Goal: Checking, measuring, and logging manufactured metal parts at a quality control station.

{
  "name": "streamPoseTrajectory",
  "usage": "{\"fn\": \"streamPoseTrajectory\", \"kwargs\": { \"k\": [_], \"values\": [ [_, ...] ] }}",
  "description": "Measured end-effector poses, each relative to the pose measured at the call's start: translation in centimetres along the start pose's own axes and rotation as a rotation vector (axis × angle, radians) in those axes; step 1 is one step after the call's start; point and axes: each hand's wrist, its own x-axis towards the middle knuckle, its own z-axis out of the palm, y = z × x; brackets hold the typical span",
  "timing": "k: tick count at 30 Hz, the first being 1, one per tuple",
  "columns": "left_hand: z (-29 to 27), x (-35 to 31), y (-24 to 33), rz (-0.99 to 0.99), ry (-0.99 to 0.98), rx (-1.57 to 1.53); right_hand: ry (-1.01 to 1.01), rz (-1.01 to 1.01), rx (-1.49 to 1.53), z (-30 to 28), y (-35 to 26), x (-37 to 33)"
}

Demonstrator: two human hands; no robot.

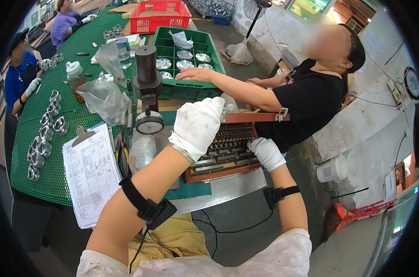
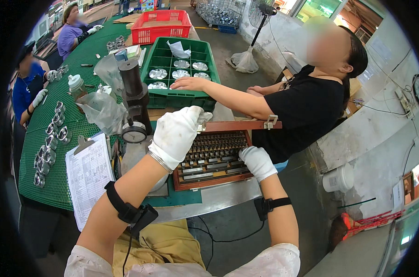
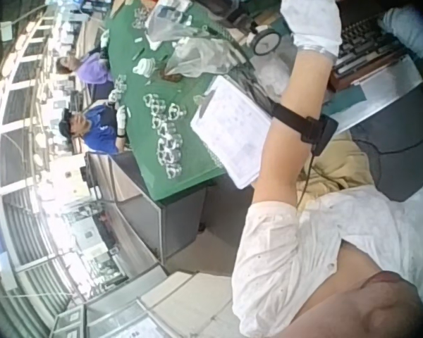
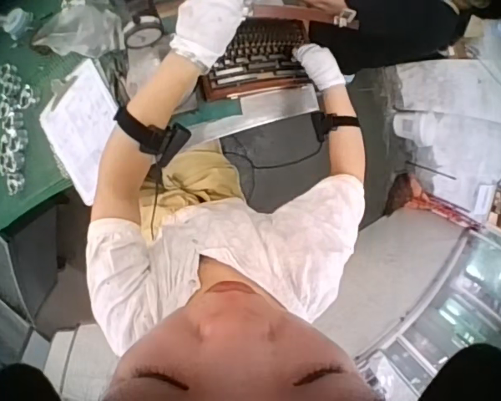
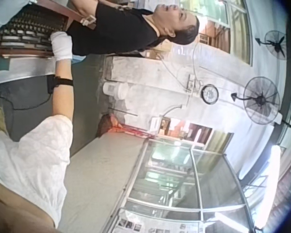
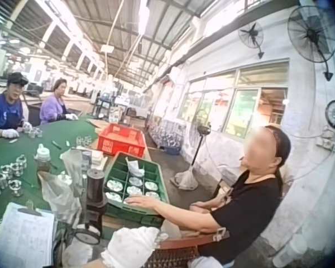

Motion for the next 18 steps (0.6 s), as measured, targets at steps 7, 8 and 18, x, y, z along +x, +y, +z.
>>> {"fn": "streamPoseTrajectory", "kwargs": {
  "k": [7,8,18],
  "values": [
    [0.0,-0.3,0.0,0.015,0.027,0.005,0.01,0.008,0.118,2.2,-0.3,0.3],
    [0.0,-0.3,0.1,0.022,0.014,0.015,0.06,0.064,0.241,2.8,-0.1,0.2],
    [0.0,-0.4,-0.3,0.051,0.003,0.049,0.09,1.121,1.479,0.2,-1.3,-0.1]
  ]
}}
